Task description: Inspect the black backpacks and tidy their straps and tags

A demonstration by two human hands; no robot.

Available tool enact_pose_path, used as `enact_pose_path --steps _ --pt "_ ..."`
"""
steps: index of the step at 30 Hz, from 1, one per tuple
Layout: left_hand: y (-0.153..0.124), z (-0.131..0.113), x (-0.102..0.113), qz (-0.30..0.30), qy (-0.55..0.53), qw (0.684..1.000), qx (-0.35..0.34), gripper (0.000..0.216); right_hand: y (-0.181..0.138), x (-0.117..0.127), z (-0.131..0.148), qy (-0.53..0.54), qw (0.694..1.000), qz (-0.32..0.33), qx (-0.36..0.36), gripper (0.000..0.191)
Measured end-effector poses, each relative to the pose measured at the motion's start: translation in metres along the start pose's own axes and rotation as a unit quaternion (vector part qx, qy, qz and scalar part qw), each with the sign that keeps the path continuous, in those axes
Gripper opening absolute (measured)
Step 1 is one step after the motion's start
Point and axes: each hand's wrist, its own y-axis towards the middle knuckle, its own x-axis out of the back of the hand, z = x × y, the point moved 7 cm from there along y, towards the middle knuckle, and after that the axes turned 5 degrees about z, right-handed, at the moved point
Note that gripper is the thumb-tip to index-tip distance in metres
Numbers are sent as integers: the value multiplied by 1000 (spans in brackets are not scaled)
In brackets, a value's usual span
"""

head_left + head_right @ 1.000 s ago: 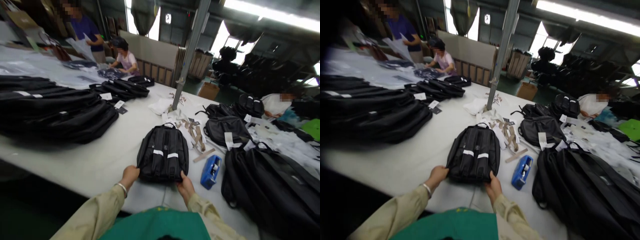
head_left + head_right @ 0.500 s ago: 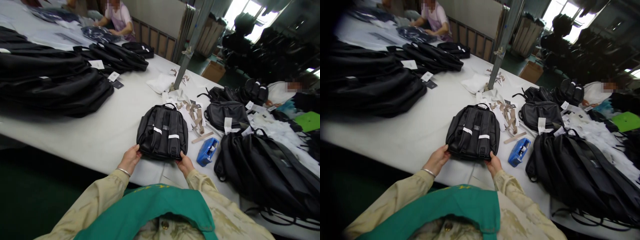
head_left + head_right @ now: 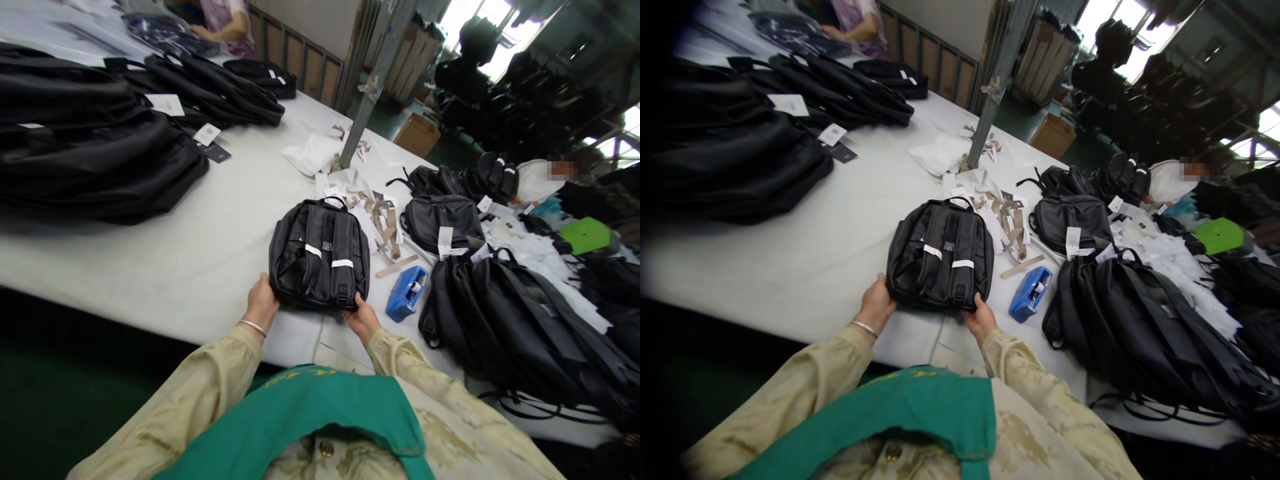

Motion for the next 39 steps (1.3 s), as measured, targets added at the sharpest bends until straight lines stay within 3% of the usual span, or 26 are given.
enact_pose_path --steps 4,6,13,18,20,22,24,25,27,29,30,32,34,37,39 --pt "-14 8 6 124 -13 992 -1 15 1 2 -4 32 999 -2 -13 24" --pt "-20 10 12 159 5 987 5 22 3 3 -6 42 999 3 -14 24" --pt "-5 9 16 121 40 991 -29 31 12 8 -9 12 1000 18 -9 32" --pt "9 25 17 74 44 995 -55 31 6 3 -8 -5 1000 9 -5 22" --pt "14 29 18 52 50 995 -66 30 0 0 -2 -59 998 2 -11 22" --pt "18 30 16 46 46 995 -70 28 -9 3 8 -185 982 -14 -23 28" --pt "19 29 13 57 27 996 -70 28 -23 8 24 -392 919 -32 -17 35" --pt "18 29 11 67 15 995 -68 28 -33 8 33 -508 861 -34 12 35" --pt "16 28 9 87 -10 994 -63 31 -55 -4 44 -698 708 -15 110 31" --pt "13 28 7 105 -34 992 -58 35 -81 -30 34 -786 577 59 216 25" --pt "12 27 6 112 -45 991 -56 37 -92 -46 22 -796 534 110 262 21" --pt "11 28 6 127 -60 989 -49 40 -111 -83 -4 -778 473 223 348 17" --pt "11 29 6 142 -69 987 -38 43 -119 -121 -26 -744 413 303 430 33" --pt "13 31 4 179 -70 981 -22 46 -106 -164 -43 -737 345 320 486 51" --pt "15 31 3 206 -41 977 -34 44 -87 -183 -45 -760 336 280 480 54"
